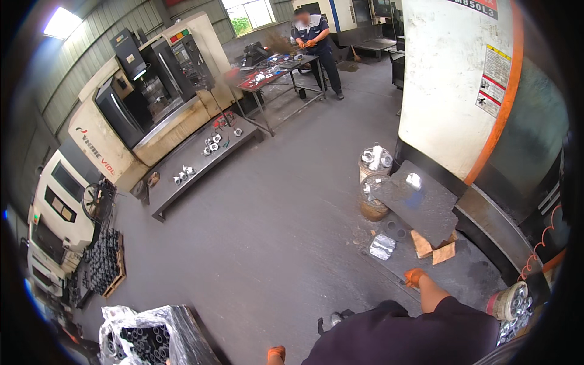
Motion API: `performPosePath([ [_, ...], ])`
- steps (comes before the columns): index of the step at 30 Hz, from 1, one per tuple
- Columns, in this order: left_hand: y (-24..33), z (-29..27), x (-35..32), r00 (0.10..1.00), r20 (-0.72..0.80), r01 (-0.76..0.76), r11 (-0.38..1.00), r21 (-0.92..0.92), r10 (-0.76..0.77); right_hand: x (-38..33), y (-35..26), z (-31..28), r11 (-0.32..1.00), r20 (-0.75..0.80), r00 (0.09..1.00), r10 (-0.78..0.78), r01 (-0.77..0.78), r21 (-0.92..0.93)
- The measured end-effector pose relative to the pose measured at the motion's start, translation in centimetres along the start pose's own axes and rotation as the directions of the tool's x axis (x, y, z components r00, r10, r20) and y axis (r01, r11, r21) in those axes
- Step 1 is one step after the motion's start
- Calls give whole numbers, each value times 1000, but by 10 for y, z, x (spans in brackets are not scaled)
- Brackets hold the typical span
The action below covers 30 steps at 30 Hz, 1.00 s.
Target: The person operates a CNC machine control panel, then walks to a workbench to assemble a metal part with a coworker using a wrench. The person then uses a pneumatic tool to deburr the interior of a metal casting.
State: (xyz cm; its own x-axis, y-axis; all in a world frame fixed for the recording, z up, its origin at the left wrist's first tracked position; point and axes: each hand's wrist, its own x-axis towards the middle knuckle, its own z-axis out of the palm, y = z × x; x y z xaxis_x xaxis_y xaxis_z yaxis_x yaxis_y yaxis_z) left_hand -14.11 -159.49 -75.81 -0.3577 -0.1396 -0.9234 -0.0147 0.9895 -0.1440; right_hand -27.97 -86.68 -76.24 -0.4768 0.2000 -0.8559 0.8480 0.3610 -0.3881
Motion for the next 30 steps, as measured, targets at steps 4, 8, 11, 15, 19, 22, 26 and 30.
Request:
performPosePath([
  [4, 52, -78, 41, 990, 33, 139, 913, -384, -137, 32, -6, -59, 960, -110, 991, -72, 39, -276],
  [8, 122, -182, -20, 982, 7, 152, 765, -626, -189, 48, -4, -62, 960, -66, 983, 171, -182, -211],
  [11, 122, -200, 104, 969, -245, -128, 796, -592, -26, 87, -21, -63, 927, 83, 953, 293, -262, -269],
  [15, 203, -365, 66, 945, -301, -173, 584, -794, -130, 133, -63, -99, 713, 231, 971, 66, 116, -692],
  [19, 202, -461, 62, 944, -214, -27, 589, -808, -250, 217, -216, -127, 295, 307, 916, -257, 377, -878],
  [22, 118, -435, 135, 955, -191, 57, 772, -633, -227, 251, -392, -113, 408, 381, 875, -299, 479, -778],
  [26, 203, -618, 113, 925, -328, -182, 534, -826, -192, 361, -493, -182, 885, 279, 908, -313, 172, 432],
  [30, 216, -617, 110, 936, -210, -43, 500, -865, -282, 359, -592, -159, 942, 380, 889, -254, 139, 305],
])
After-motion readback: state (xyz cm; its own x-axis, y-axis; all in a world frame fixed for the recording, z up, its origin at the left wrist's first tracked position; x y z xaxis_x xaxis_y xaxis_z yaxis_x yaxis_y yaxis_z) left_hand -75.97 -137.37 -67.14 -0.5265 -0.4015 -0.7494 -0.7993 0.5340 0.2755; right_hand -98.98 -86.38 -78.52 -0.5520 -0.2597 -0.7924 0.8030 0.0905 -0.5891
